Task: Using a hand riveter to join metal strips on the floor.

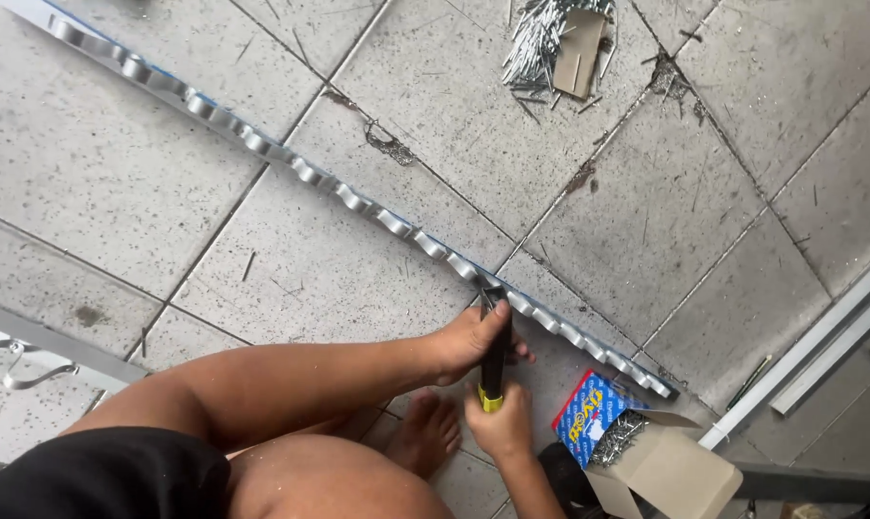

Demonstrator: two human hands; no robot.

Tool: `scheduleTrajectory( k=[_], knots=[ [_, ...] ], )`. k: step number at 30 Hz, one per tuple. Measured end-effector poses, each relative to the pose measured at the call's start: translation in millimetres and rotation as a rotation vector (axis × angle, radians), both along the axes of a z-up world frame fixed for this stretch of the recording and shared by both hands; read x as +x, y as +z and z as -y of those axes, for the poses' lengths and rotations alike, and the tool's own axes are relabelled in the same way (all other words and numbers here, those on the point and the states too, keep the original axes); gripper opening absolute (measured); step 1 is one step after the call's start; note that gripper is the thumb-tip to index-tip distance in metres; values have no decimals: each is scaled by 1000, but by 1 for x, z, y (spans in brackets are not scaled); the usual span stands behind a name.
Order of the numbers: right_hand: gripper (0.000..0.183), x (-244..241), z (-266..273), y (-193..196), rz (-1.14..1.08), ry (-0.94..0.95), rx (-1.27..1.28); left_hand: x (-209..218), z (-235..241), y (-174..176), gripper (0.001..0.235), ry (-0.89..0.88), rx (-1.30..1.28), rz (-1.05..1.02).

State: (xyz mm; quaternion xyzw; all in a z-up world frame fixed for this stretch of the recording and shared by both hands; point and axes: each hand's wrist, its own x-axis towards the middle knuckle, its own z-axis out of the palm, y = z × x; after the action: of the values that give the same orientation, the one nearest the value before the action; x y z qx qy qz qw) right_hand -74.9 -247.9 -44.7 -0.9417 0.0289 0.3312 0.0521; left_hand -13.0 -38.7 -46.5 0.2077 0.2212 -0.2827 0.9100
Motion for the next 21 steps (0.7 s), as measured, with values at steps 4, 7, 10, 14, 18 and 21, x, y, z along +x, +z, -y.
scheduleTrajectory(
  k=[4,7,10,14,18,21],
  knots=[
    [53,-3,12,-13,20,13,4,0,0,-3,86,-19,26,109],
    [53,35,-34,48,-274,54,-147,0,-2,-4,88,-40,57,204],
    [49,59,-55,121,-534,168,-185,-3,-8,-20,93,-168,252,359],
    [66,62,-63,151,-602,23,8,0,-11,-15,96,-199,272,397],
    [62,17,-36,97,-367,-179,86,2,-8,4,87,-170,122,165],
    [45,17,-44,87,-314,-357,407,3,-2,1,83,-18,53,95]
  ],
)
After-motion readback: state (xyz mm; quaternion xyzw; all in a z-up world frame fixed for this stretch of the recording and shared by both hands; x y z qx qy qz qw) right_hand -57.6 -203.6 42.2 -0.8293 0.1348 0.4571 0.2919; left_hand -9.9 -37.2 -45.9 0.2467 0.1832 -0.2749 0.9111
